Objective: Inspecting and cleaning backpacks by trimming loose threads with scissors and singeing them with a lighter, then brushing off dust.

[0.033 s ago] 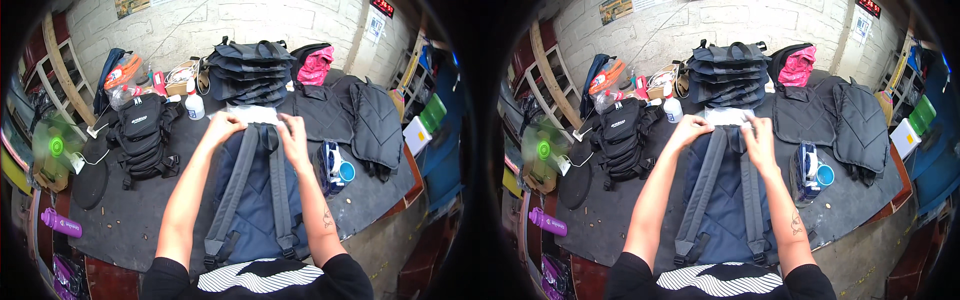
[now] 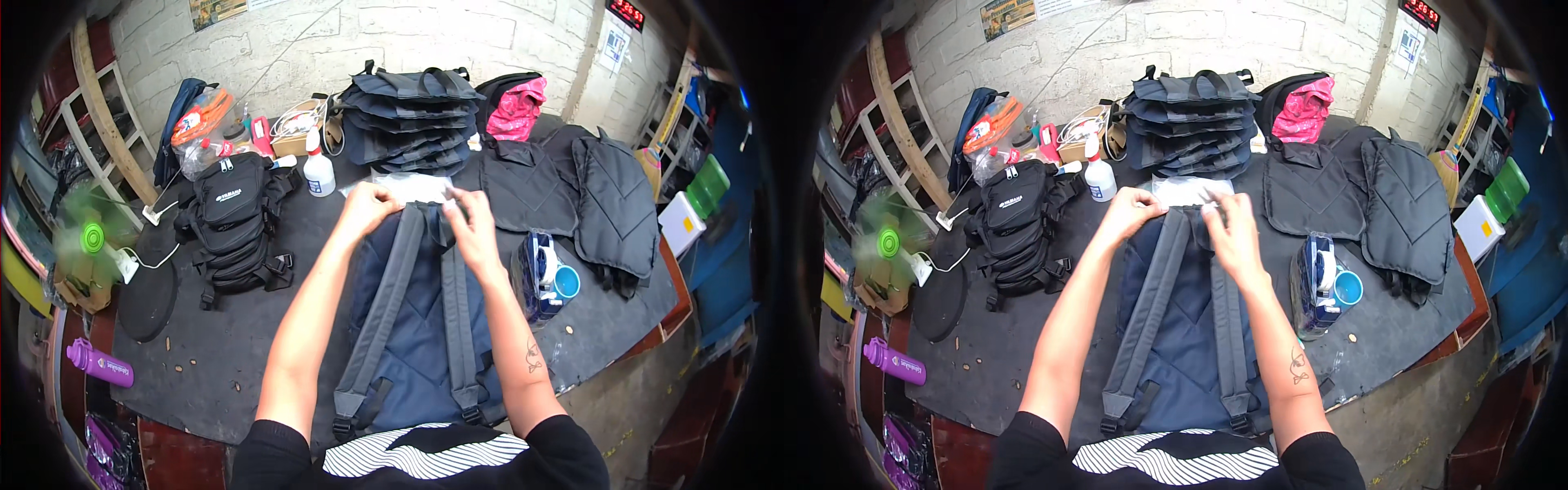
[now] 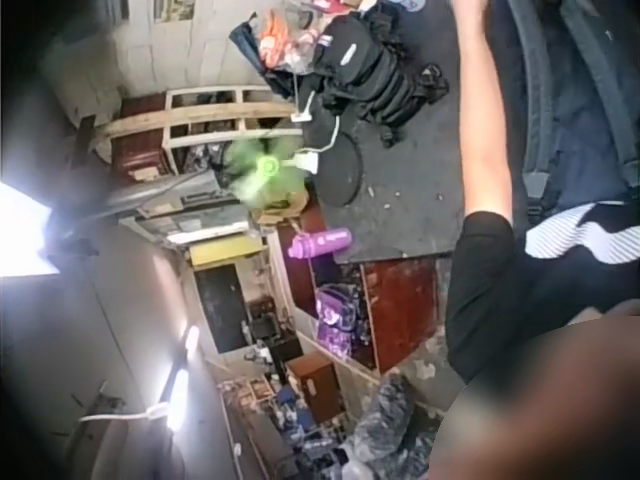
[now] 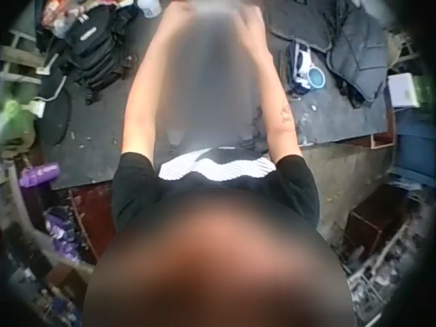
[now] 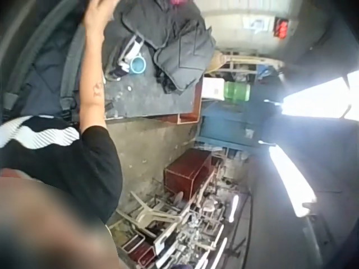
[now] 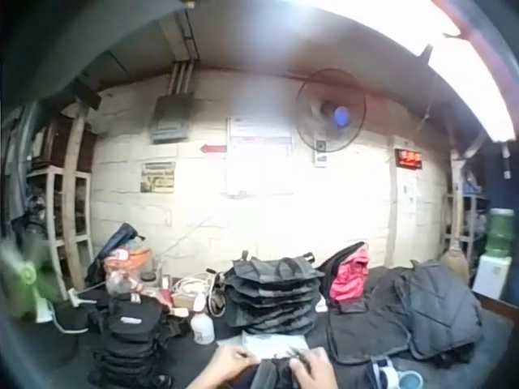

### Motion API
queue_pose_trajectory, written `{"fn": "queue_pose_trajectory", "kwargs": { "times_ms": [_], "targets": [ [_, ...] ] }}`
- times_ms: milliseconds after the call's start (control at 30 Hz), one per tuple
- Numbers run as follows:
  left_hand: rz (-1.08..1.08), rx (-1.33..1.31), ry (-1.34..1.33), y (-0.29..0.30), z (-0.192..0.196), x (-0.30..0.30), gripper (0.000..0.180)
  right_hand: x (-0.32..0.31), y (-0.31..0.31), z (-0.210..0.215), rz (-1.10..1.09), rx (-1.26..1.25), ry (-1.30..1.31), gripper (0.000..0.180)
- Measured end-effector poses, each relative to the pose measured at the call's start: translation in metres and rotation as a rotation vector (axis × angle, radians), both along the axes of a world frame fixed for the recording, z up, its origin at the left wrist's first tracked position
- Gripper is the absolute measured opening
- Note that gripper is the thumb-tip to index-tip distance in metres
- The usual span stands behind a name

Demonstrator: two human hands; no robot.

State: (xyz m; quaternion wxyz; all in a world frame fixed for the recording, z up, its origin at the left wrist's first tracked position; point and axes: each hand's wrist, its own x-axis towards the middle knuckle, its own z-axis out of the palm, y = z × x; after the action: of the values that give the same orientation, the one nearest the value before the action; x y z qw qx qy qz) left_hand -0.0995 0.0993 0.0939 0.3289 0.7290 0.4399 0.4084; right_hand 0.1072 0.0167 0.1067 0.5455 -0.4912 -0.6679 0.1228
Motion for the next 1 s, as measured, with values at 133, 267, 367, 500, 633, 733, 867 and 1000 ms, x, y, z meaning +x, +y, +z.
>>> {"fn": "queue_pose_trajectory", "kwargs": {
  "times_ms": [133, 267, 367, 500, 633, 733, 867, 1000],
  "targets": [
    [0.259, 0.236, -0.075, -0.019, 0.000, 0.031, 0.017, -0.020, -0.005, 0.013, -0.076, -0.118, -0.088, 0.029],
    [0.301, 0.312, -0.139, -0.024, -0.009, 0.043, 0.015, -0.035, -0.008, 0.017, -0.225, -0.053, -0.287, 0.028],
    [0.347, 0.282, -0.183, -0.026, -0.016, 0.046, 0.013, -0.043, -0.014, 0.018, -0.277, -0.082, -0.396, 0.027],
    [0.351, 0.455, -0.191, -0.034, -0.020, 0.051, 0.013, -0.046, -0.013, 0.004, -0.385, -0.084, -0.498, 0.027],
    [0.378, 0.423, -0.188, -0.041, -0.017, 0.051, 0.011, -0.046, -0.016, -0.001, -0.423, 0.081, -0.468, 0.025],
    [0.377, 0.406, -0.200, -0.045, -0.018, 0.049, 0.011, -0.044, -0.018, -0.001, -0.427, 0.106, -0.423, 0.024],
    [0.310, 0.464, -0.207, -0.048, -0.022, 0.058, 0.010, -0.041, -0.010, 0.000, -0.411, 0.080, -0.531, 0.023],
    [0.346, 0.500, -0.237, -0.049, -0.029, 0.053, 0.011, -0.037, -0.005, -0.004, -0.359, -0.029, -0.545, 0.024]
  ]
}}
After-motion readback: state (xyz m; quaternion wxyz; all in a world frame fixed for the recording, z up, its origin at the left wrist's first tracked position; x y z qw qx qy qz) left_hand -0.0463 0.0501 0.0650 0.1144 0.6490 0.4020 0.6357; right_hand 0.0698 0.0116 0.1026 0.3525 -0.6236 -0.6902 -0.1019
